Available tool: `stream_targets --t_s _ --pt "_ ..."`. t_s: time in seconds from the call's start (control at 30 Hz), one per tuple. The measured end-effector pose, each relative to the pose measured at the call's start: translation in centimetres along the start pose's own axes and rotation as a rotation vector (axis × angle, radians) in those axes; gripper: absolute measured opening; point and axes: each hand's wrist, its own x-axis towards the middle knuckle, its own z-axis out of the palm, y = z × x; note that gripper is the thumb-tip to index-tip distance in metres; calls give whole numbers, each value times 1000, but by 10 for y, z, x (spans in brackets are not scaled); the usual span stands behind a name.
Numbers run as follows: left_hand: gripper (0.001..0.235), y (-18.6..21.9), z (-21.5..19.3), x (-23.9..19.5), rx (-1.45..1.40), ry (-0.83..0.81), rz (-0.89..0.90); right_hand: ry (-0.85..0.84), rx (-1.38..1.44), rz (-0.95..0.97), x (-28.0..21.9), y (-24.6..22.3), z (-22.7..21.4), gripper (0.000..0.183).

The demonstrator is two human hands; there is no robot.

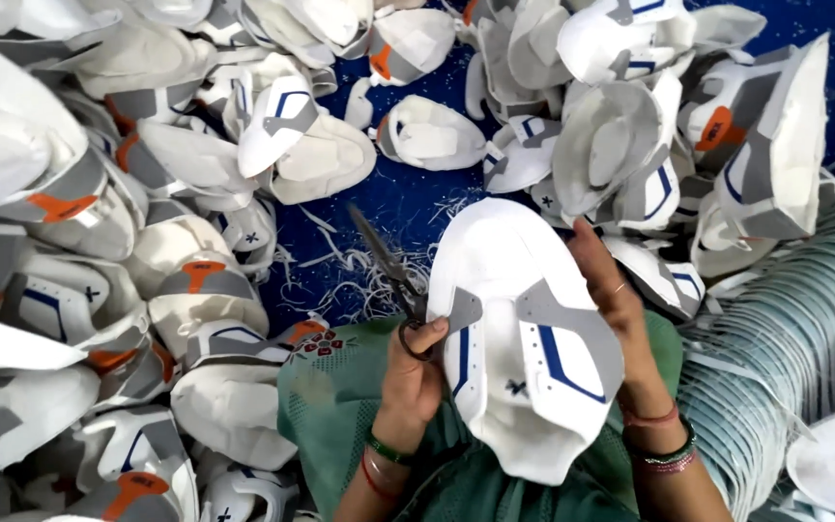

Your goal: The person trims excess material and threads from shoe uppers using scissors.

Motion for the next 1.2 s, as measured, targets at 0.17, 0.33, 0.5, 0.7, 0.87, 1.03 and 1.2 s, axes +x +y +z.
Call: stream_targets --t_s 0.17,0.33,0.5,0.7,0.87,1.03,1.2 --pt "24 14 8 -4 347 48 349 172 637 513 -63 132 -45 46" --pt "29 11 -20 -18 614 75 322 -76 348 586 -85 135 -51 47" --pt "49 10 -61 1 636 -12 344 -316 121 708 -105 246 -80 45" --pt "21 144 -12 -43 371 86 1195 -197 -496 491 -135 364 -120 48" --pt "39 177 111 -132 469 610 2229 63 -707 332 -141 416 -117 24" --pt "24 124 31 -125 866 597 1888 -227 -992 374 -73 322 -20 31" --pt "14 80 -43 -115 1261 987 854 -281 -606 34 -47 353 88 35"
